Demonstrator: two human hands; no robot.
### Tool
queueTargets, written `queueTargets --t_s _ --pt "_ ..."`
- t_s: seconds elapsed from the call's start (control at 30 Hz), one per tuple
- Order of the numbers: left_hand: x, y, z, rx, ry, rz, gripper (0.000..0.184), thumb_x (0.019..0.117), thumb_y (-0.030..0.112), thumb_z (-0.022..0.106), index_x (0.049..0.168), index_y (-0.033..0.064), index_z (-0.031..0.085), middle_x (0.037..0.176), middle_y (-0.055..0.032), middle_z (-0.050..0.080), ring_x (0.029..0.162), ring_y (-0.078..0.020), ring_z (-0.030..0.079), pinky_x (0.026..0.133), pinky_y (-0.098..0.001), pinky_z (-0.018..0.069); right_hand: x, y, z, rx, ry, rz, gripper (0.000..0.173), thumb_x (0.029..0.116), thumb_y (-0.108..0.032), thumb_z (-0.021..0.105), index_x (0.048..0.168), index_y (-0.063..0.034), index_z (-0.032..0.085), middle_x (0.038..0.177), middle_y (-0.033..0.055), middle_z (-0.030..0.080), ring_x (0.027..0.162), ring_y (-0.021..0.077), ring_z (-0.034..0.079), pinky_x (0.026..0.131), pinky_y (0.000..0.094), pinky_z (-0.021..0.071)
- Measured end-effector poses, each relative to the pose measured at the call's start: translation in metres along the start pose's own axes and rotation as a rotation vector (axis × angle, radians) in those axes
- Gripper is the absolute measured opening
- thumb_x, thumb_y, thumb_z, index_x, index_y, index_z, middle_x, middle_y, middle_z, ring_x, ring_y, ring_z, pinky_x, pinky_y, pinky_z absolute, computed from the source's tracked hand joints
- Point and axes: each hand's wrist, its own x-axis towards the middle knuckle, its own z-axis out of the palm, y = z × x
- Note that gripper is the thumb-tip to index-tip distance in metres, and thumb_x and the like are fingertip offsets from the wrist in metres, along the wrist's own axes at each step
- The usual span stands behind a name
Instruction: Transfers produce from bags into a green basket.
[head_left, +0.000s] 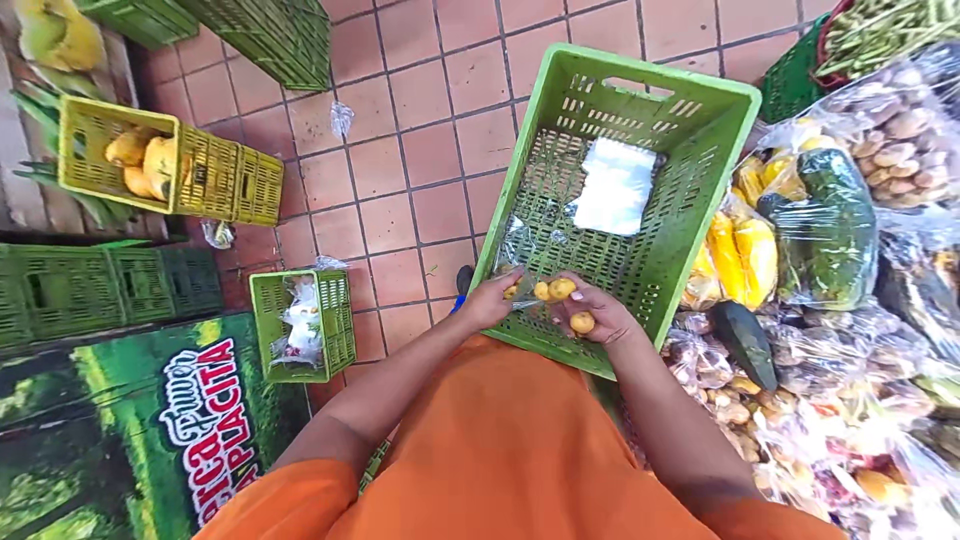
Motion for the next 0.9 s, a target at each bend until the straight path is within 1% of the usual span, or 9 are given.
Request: queueTargets --t_s 0.03,0.1,0.23,0.33,0.4,0.47,0.63,0.8,0.9 --pt "0.001 0.001 0.002 0.006 -0.014 0.005 0.075 0.0924 0.001 0.058 0.162 0.0173 0.033 0.159 -0.0066 0.046 0.144 -0.0201 0.047 0.120 -0.0447 0.0390 0.004 0.001 0.013 -0.061 0.085 0.068 0.050 0.0900 -0.032 0.067 0.135 -0.0201 0.049 0.110 0.0092 0.069 0.074 0.0197 0.070 0.050 0.0303 0.0567" --pt "0.004 0.001 0.007 0.017 -0.026 0.018 0.077 0.0911 0.002 0.060 0.162 0.0170 0.034 0.159 -0.0080 0.046 0.143 -0.0226 0.048 0.119 -0.0473 0.0398 0.018 0.005 0.034 -0.167 0.305 0.257 0.049 0.1007 -0.026 0.055 0.148 -0.0199 0.046 0.119 0.0118 0.066 0.081 0.0240 0.069 0.055 0.0356 0.0572" --pt "0.009 -0.004 0.006 0.022 -0.029 0.019 0.074 0.0914 0.000 0.056 0.161 0.0167 0.036 0.162 -0.0051 0.041 0.145 -0.0204 0.046 0.121 -0.0462 0.0381 0.018 0.015 0.054 -0.307 0.499 0.309 0.057 0.1028 -0.027 0.058 0.155 -0.0198 0.038 0.141 0.0137 0.055 0.104 0.0341 0.069 0.071 0.0518 0.0610" --pt "0.009 -0.013 0.002 0.013 -0.022 0.035 0.075 0.0904 -0.002 0.055 0.161 0.0157 0.037 0.164 -0.0035 0.039 0.146 -0.0198 0.045 0.121 -0.0469 0.0381 -0.011 0.018 0.063 -0.725 0.280 0.097 0.061 0.0986 -0.035 0.063 0.153 -0.0136 0.045 0.150 0.0100 0.052 0.112 0.0218 0.068 0.088 0.0422 0.0619" --pt "0.008 -0.018 0.004 0.023 -0.017 0.041 0.074 0.0898 -0.003 0.056 0.160 0.0146 0.038 0.164 -0.0038 0.040 0.147 -0.0193 0.044 0.121 -0.0465 0.0373 -0.022 0.032 0.072 -0.914 -0.117 -0.041 0.065 0.0977 -0.049 0.054 0.151 -0.0119 0.051 0.153 0.0070 0.052 0.135 0.0182 0.054 0.113 0.0427 0.0463" --pt "0.009 -0.016 0.006 0.054 -0.018 0.023 0.075 0.0899 -0.003 0.055 0.160 0.0170 0.038 0.163 -0.0040 0.041 0.146 -0.0200 0.044 0.121 -0.0470 0.0383 -0.013 0.049 0.083 -0.997 -0.483 -0.082 0.074 0.1013 -0.065 0.037 0.154 -0.0135 0.049 0.163 0.0049 0.041 0.152 0.0198 0.034 0.126 0.0453 0.0280" --pt "0.015 -0.014 0.010 0.094 -0.017 0.033 0.073 0.0911 -0.002 0.053 0.160 0.0171 0.039 0.161 -0.0034 0.043 0.147 -0.0189 0.044 0.122 -0.0447 0.0370 0.032 0.062 0.116 -1.104 -0.761 -0.058 0.074 0.1012 -0.065 0.034 0.152 -0.0135 0.050 0.162 0.0084 0.041 0.153 0.0261 0.033 0.126 0.0509 0.0244" --pt "0.012 -0.011 0.005 0.055 -0.011 0.036 0.072 0.0914 -0.002 0.053 0.159 0.0162 0.040 0.161 -0.0052 0.043 0.146 -0.0202 0.045 0.121 -0.0464 0.0379 0.028 0.057 0.131 -1.144 -0.813 -0.159 0.048 0.1072 -0.037 0.047 0.143 -0.0080 0.059 0.150 0.0101 0.056 0.143 0.0282 0.047 0.122 0.0501 0.0308" --pt "0.007 -0.011 0.001 0.011 0.012 0.055 0.070 0.0914 -0.003 0.053 0.158 0.0153 0.042 0.163 -0.0024 0.040 0.147 -0.0185 0.043 0.121 -0.0456 0.0374 0.009 0.049 0.120 -1.137 -0.759 -0.174 0.041 0.1050 -0.024 0.053 0.141 -0.0063 0.061 0.147 0.0118 0.058 0.142 0.0284 0.049 0.122 0.0468 0.0332"
